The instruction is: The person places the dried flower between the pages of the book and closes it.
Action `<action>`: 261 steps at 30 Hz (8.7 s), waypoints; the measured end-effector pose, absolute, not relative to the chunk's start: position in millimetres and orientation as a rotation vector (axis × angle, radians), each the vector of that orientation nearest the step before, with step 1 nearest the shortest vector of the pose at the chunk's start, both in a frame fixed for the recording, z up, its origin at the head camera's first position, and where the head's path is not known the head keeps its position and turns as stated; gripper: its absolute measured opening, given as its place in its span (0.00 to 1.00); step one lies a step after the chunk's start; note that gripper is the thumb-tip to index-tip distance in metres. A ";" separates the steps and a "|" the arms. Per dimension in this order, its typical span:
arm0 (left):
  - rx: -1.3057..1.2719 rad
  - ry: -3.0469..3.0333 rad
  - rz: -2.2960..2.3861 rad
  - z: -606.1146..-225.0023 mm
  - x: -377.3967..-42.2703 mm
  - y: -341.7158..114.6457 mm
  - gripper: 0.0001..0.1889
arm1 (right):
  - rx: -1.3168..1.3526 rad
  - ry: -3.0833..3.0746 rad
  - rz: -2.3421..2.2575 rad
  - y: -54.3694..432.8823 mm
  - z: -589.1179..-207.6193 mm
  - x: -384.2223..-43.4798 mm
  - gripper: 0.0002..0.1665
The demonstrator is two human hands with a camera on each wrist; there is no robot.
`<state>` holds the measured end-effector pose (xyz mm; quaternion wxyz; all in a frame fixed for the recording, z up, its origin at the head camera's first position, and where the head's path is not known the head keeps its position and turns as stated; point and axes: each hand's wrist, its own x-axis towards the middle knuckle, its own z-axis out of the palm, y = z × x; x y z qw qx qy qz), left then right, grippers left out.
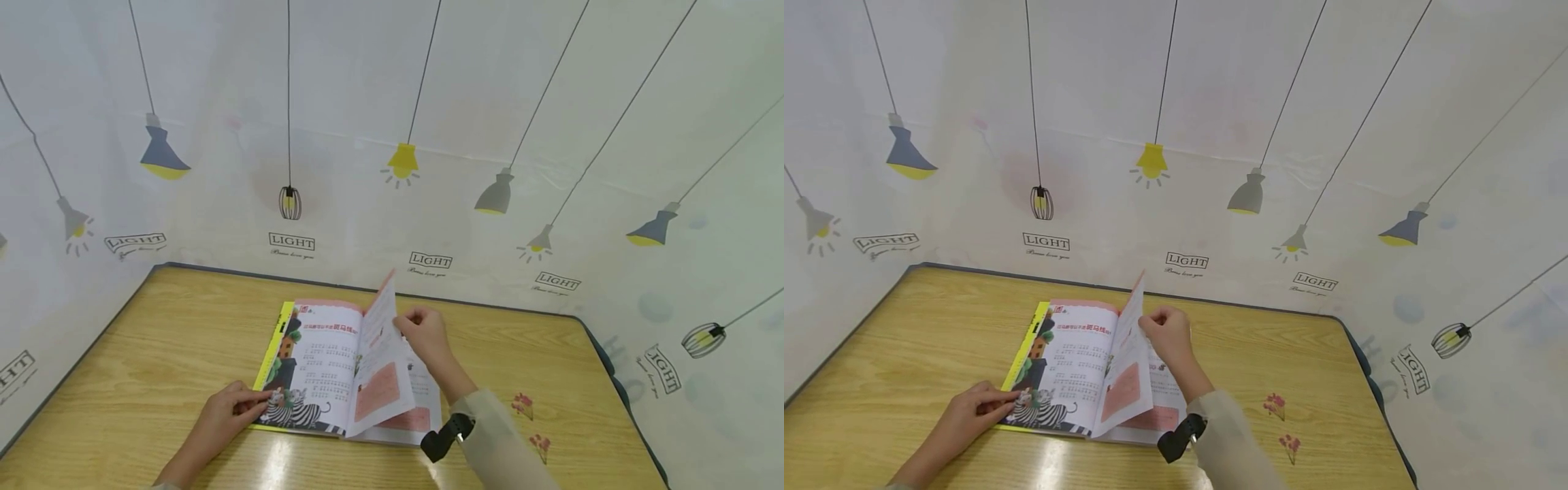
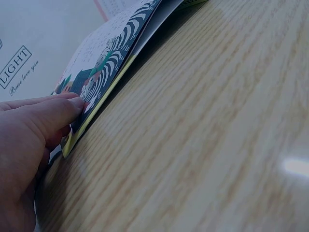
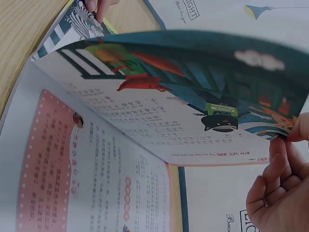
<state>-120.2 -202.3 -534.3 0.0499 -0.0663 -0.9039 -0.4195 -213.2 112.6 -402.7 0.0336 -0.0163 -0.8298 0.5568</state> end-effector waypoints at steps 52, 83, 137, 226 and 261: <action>-0.280 -2.825 -1.318 -515.4 -122.5 -199.4 0.09 | 0.211 -2.446 2.183 9.6 -415.1 -213.3 0.06; -0.445 -2.565 -1.311 -436.2 -120.0 -163.6 0.10 | 0.139 -2.571 2.030 -24.8 -434.6 -209.2 0.05; -0.226 -2.862 -1.196 -515.9 -129.0 -194.0 0.12 | 0.048 -2.546 2.095 101.2 -438.4 -209.4 0.12; -0.255 -2.841 -1.171 -521.5 -127.6 -201.2 0.14 | -0.861 -2.787 1.323 364.1 -507.6 -68.1 0.30; -0.284 -2.807 -1.211 -526.1 -126.6 -202.6 0.14 | -0.845 -2.864 1.170 357.4 -512.2 -70.0 0.30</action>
